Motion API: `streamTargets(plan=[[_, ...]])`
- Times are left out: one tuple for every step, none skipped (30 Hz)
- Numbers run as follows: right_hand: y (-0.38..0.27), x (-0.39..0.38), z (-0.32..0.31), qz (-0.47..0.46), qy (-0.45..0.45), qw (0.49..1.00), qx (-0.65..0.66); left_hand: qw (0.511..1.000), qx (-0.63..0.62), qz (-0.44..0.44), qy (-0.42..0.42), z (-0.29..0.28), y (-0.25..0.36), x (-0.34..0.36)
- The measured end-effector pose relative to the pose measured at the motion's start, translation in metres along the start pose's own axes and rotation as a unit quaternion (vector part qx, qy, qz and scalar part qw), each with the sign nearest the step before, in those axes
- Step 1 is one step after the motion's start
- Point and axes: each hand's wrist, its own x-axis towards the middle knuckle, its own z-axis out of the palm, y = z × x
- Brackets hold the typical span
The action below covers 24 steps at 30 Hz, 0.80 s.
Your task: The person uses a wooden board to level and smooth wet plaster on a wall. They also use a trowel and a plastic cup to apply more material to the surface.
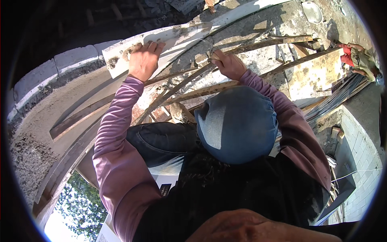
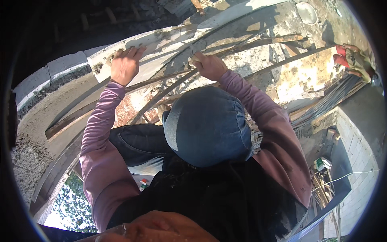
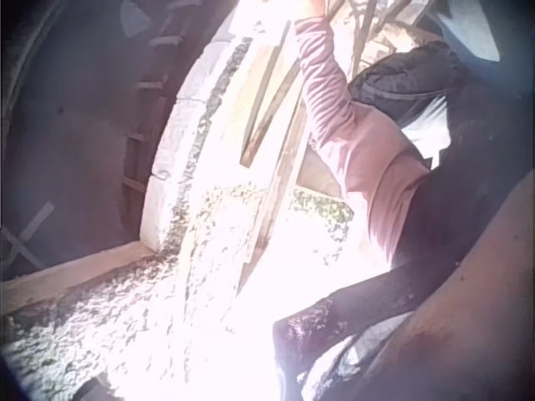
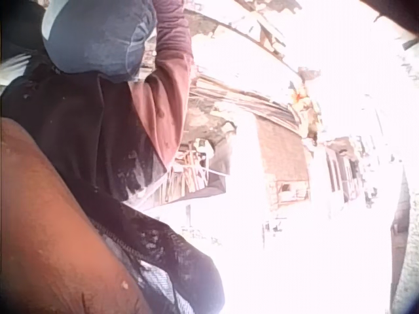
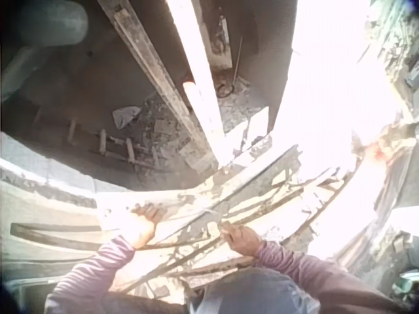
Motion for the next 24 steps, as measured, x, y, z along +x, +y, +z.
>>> streamTargets(plan=[[0.022,0.001,-0.005,0.015,-0.011,1.000,-0.017,1.000,0.001,0.002,0.001,-0.002,-0.002,0.002],[0.043,-0.003,-0.013,0.029,-0.025,0.999,-0.032,1.000,0.012,0.007,-0.004,-0.003,-0.004,0.003],[0.053,-0.003,-0.023,0.049,-0.017,0.999,0.002,1.000,0.023,0.009,-0.006,-0.001,-0.007,0.008],[0.034,0.005,-0.046,0.035,-0.053,0.998,0.014,1.000,0.025,-0.004,-0.011,0.001,-0.011,0.007],[0.021,0.016,-0.065,0.000,-0.076,0.997,-0.001,0.998,0.059,0.035,-0.011,0.000,-0.015,0.009],[0.010,0.029,-0.082,-0.034,-0.097,0.995,-0.017,0.993,0.092,0.077,-0.008,-0.003,-0.018,0.012],[0.003,0.043,-0.093,-0.033,-0.096,0.995,-0.016,0.990,0.107,0.094,-0.023,-0.007,-0.018,0.018],[-0.006,0.064,-0.096,-0.139,-0.050,0.983,-0.107,0.991,0.100,0.088,-0.023,-0.005,-0.023,0.018],[-0.015,0.076,-0.101,-0.243,0.005,0.951,-0.192,0.986,0.121,0.108,-0.040,-0.008,-0.026,0.022],[-0.025,0.085,-0.106,-0.246,0.004,0.950,-0.192,0.980,0.143,0.128,-0.056,-0.013,-0.029,0.026],[-0.034,0.093,-0.109,-0.234,-0.041,0.943,-0.233,0.980,0.144,0.124,-0.056,-0.019,-0.033,0.029],[-0.039,0.096,-0.111,-0.218,-0.083,0.933,-0.274,0.979,0.145,0.142,-0.032,-0.025,-0.038,0.035],[-0.031,0.100,-0.109,-0.150,-0.184,0.922,-0.305,0.976,0.145,0.159,-0.009,-0.031,-0.041,0.039],[-0.017,0.092,-0.102,-0.151,-0.183,0.922,-0.306,0.974,0.146,0.176,0.014,-0.036,-0.043,0.041],[0.002,0.080,-0.095,-0.167,-0.133,0.933,-0.291,0.975,0.149,0.167,0.009,-0.042,-0.041,0.043],[0.004,0.078,-0.095,-0.183,-0.082,0.940,-0.275,0.974,0.152,0.166,0.010,-0.045,-0.039,0.045],[0.008,0.075,-0.096,-0.151,-0.103,0.942,-0.281,0.973,0.155,0.171,0.014,-0.048,-0.038,0.046],[0.000,0.079,-0.101,-0.152,-0.101,0.942,-0.281,0.971,0.157,0.178,0.017,-0.047,-0.035,0.049],[-0.016,0.082,-0.105,-0.158,-0.094,0.939,-0.290,0.974,0.153,0.166,-0.035,-0.055,-0.032,0.045],[-0.028,0.085,-0.110,-0.163,-0.086,0.936,-0.300,0.970,0.168,0.175,-0.025,-0.055,-0.037,0.042],[-0.031,0.091,-0.118,-0.159,-0.097,0.937,-0.295,0.970,0.160,0.181,-0.017,-0.055,-0.039,0.043],[-0.023,0.089,-0.118,-0.156,-0.096,0.938,-0.296,0.970,0.152,0.188,-0.009,-0.054,-0.040,0.043],[-0.008,0.082,-0.116,-0.146,-0.134,0.923,-0.329,0.970,0.153,0.190,-0.008,-0.053,-0.041,0.042],[0.009,0.077,-0.115,-0.133,-0.172,0.906,-0.364,0.970,0.153,0.190,-0.012,-0.052,-0.043,0.045]])
